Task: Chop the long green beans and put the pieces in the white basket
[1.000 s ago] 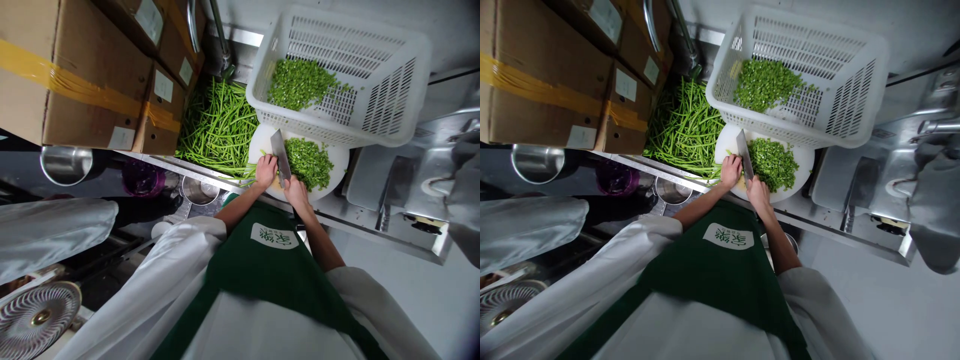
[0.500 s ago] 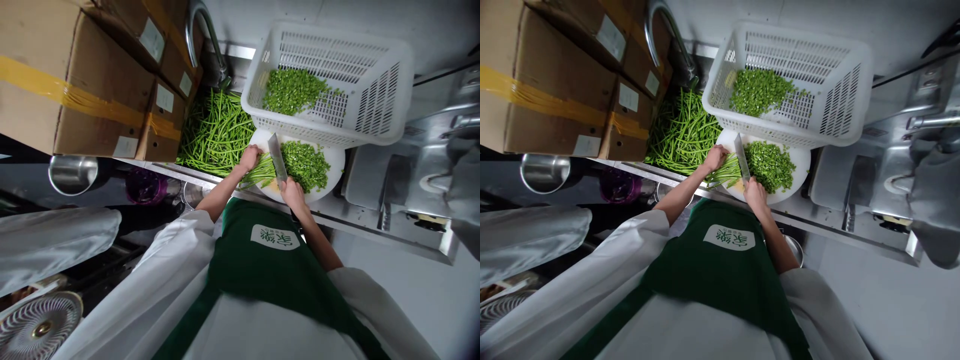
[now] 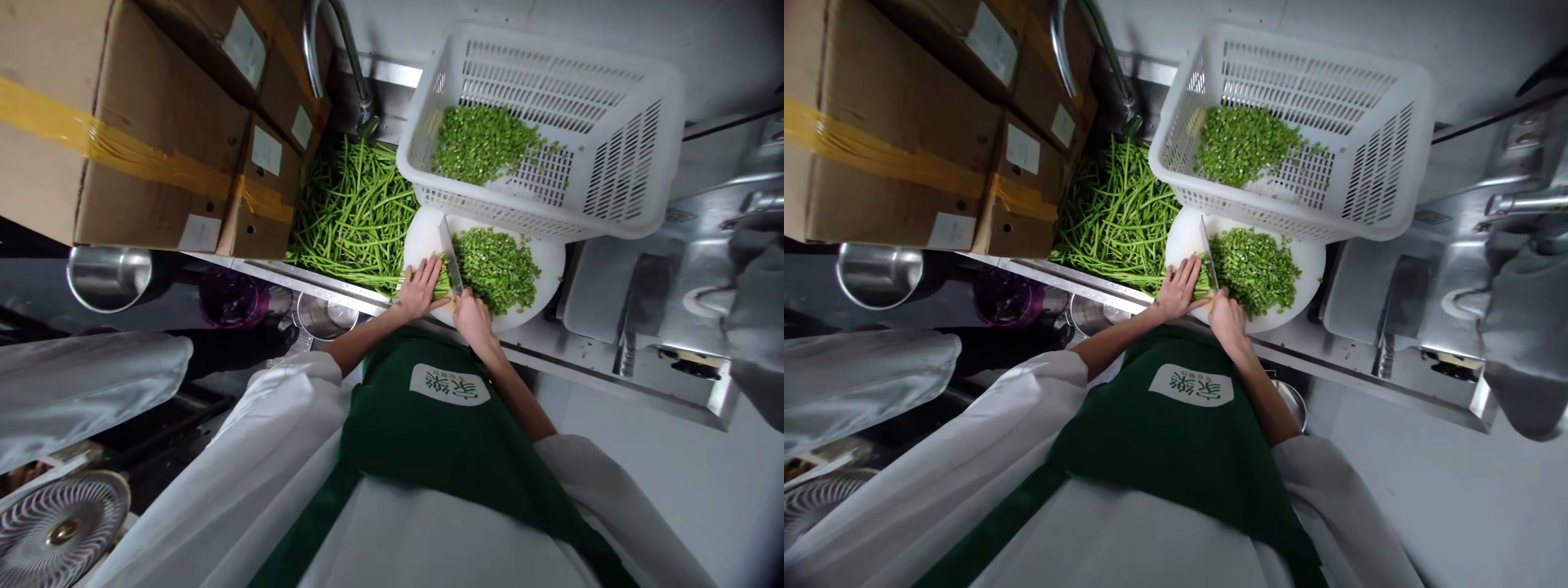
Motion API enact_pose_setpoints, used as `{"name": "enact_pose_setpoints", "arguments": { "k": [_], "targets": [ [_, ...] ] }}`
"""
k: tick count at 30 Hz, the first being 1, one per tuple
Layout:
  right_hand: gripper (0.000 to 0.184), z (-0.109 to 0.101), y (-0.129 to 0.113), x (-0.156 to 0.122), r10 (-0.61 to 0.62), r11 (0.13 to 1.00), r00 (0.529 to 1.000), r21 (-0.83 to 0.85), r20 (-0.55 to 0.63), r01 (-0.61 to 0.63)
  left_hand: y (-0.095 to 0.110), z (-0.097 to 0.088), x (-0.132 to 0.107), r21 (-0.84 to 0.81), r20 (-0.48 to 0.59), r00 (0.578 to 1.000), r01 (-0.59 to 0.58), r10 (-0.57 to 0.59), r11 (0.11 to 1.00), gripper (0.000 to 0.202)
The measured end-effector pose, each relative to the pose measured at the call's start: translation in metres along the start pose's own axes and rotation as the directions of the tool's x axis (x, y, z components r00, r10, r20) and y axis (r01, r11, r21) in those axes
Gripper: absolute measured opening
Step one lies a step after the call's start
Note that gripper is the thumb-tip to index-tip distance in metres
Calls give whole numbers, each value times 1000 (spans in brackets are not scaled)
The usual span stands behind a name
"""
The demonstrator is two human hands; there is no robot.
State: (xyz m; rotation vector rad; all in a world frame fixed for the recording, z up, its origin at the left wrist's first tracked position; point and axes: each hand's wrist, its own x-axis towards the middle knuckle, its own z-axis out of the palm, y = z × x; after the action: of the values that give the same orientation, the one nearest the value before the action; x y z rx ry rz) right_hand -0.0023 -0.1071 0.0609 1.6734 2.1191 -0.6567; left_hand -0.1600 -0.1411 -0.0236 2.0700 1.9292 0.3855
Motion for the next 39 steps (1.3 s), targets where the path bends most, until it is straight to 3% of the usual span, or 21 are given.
{"name": "enact_pose_setpoints", "arguments": {
  "k": [6,9,13,18,27,31,39],
  "targets": [
    [32,-1,7,2,17,1000,1000,-16,-3,-17,1,7,20,-19,-80,987,138,-140,990,85],
    [33,0,4,0,9,1000,1000,-18,1,-9,4,8,26,-49,-93,989,113,-118,992,80],
    [32,1,0,-2,1,1000,1000,-21,4,-1,4,14,27,-138,-141,985,77,-96,987,56],
    [31,0,1,-2,-14,999,1000,-28,-11,14,-1,25,27,-246,-237,954,126,-186,961,44],
    [33,-19,7,-25,-15,994,999,-107,-30,12,-3,30,29,-235,-259,951,107,-168,966,34],
    [31,-20,8,-34,-53,992,998,-116,18,55,-5,33,31,-209,-260,953,104,-157,972,32],
    [32,-9,-8,1,-42,994,998,-102,50,47,-10,38,31,-184,-296,949,55,-109,981,30]
  ]
}}
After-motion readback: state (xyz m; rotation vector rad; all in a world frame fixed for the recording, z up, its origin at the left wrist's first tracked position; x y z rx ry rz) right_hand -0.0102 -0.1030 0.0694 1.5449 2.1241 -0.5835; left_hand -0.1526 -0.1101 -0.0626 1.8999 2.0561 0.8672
